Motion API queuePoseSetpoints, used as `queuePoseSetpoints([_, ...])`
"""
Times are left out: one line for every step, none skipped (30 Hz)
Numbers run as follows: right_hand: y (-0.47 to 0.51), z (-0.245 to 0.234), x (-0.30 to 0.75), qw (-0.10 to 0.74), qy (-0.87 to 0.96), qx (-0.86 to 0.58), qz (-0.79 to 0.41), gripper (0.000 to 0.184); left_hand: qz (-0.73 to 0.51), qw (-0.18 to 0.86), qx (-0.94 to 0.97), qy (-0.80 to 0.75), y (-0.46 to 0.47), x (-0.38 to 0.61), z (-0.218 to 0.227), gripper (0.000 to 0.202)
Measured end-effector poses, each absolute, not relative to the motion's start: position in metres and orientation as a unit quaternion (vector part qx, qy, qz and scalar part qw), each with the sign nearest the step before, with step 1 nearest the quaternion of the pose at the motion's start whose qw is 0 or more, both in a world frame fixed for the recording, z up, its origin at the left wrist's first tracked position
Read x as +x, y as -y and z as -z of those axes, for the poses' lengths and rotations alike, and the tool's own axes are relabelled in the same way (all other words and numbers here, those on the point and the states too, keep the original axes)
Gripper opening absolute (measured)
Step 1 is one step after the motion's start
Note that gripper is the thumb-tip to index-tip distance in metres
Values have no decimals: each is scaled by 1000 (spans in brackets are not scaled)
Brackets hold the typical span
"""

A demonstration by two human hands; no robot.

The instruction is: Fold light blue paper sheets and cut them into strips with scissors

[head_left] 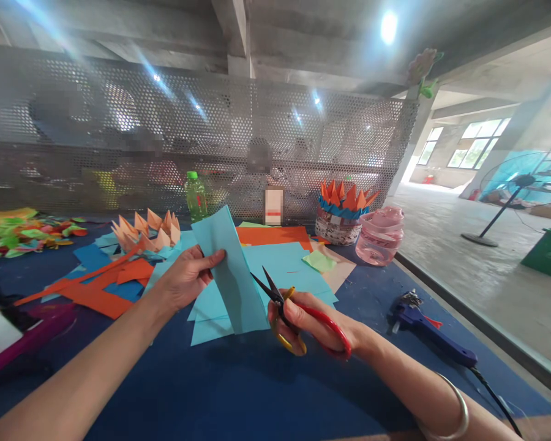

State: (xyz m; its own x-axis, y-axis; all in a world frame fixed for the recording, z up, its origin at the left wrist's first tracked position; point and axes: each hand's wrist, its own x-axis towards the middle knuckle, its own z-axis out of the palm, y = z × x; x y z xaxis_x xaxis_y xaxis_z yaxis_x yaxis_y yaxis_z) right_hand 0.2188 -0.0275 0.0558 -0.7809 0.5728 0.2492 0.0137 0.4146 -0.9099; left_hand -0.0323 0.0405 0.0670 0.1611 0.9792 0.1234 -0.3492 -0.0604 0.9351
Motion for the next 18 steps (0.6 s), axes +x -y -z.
queuePoseSetpoints([27, -56, 219, 275, 793, -183, -511, 58, -554, 600, 472, -332, -41, -33, -67, 18])
queuePoseSetpoints([27, -55, 219, 278, 790, -184, -515, 58, -554, 600, 472, -331, -40, -33, -67, 18])
queuePoseSetpoints([27, -54, 218, 282, 784, -187, -520, 56, -554, 598, 474, -332, -40, -33, -67, 18])
queuePoseSetpoints([27, -53, 218, 287, 778, -192, -525, 55, -554, 596, 476, -333, -40, -33, -67, 19])
queuePoseSetpoints([27, -53, 218, 289, 773, -196, -529, 54, -553, 594, 478, -336, -40, -33, -68, 19])
queuePoseSetpoints([27, -52, 218, 290, 770, -199, -532, 54, -553, 593, 478, -338, -39, -33, -68, 20])
queuePoseSetpoints([27, -51, 217, 291, 769, -201, -532, 54, -552, 593, 478, -340, -39, -33, -68, 20])
queuePoseSetpoints([28, -51, 217, 291, 769, -203, -532, 55, -551, 593, 478, -340, -39, -33, -69, 20])
queuePoseSetpoints([28, -51, 217, 288, 769, -204, -533, 55, -551, 594, 478, -340, -39, -33, -69, 21])
queuePoseSetpoints([28, -52, 217, 286, 769, -207, -534, 55, -551, 594, 477, -340, -39, -33, -69, 21])
queuePoseSetpoints([28, -52, 217, 285, 768, -209, -534, 55, -553, 593, 477, -340, -40, -33, -69, 20])
queuePoseSetpoints([28, -52, 217, 285, 769, -209, -533, 55, -554, 592, 476, -340, -40, -33, -69, 20])
queuePoseSetpoints([28, -53, 217, 285, 769, -210, -532, 55, -556, 592, 475, -339, -40, -34, -69, 19])
queuePoseSetpoints([28, -53, 217, 286, 771, -209, -529, 55, -556, 594, 474, -336, -40, -34, -68, 18])
queuePoseSetpoints([28, -53, 218, 285, 773, -208, -527, 55, -555, 596, 475, -332, -41, -34, -68, 18])
queuePoseSetpoints([28, -53, 218, 284, 775, -207, -526, 55, -553, 599, 477, -328, -41, -35, -68, 17])
queuePoseSetpoints([28, -53, 218, 282, 775, -207, -526, 55, -551, 601, 479, -325, -41, -35, -68, 17])
queuePoseSetpoints([27, -52, 218, 280, 775, -207, -527, 54, -548, 601, 482, -325, -41, -35, -68, 16])
